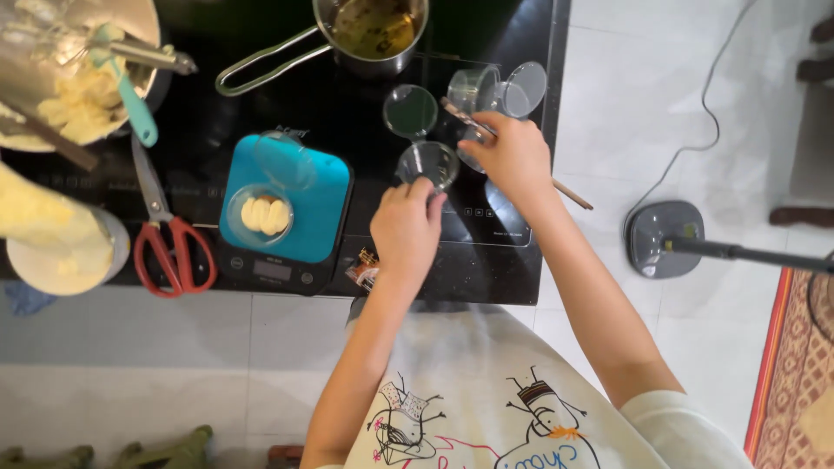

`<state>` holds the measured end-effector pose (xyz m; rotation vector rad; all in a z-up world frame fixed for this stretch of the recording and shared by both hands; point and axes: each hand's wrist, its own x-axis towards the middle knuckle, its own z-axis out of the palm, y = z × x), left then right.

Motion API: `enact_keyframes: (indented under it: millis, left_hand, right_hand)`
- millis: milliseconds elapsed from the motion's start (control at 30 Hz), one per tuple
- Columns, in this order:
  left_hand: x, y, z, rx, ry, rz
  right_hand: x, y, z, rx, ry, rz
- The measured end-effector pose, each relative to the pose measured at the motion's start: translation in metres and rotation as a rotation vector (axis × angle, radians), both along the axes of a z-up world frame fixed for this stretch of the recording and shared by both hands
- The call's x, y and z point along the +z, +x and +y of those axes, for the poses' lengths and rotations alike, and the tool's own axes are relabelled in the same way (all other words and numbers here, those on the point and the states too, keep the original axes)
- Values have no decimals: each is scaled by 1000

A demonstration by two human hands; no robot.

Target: Dipping biscuits into coffee and placing them into small plastic cups to assemble individual desserts.

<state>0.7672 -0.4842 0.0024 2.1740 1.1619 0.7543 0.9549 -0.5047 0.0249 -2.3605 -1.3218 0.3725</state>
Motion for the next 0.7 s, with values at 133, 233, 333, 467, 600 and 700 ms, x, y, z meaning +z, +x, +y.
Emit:
enact_keyframes:
  millis: [133, 233, 333, 467, 600, 700]
  left_hand:
    - [23, -17, -29, 6, -18, 20]
    - [46, -41, -51, -22, -64, -12]
    - [65, -73, -68, -104, -51, -148]
    - [84, -132, -82, -103, -46, -209]
    - [94, -210, -95, 20, 19, -268]
    - [97, -287, -102, 128, 33, -256]
  right_hand:
    - [-3, 5, -15, 39, 57, -11]
    - [13, -2, -30, 48, 82, -8]
    - [30, -14, -54, 11, 142, 74]
    - [64, -53, -81, -36, 251, 110]
    - [76, -101, -119, -109, 201, -57]
    - [75, -161, -130, -47, 289, 30]
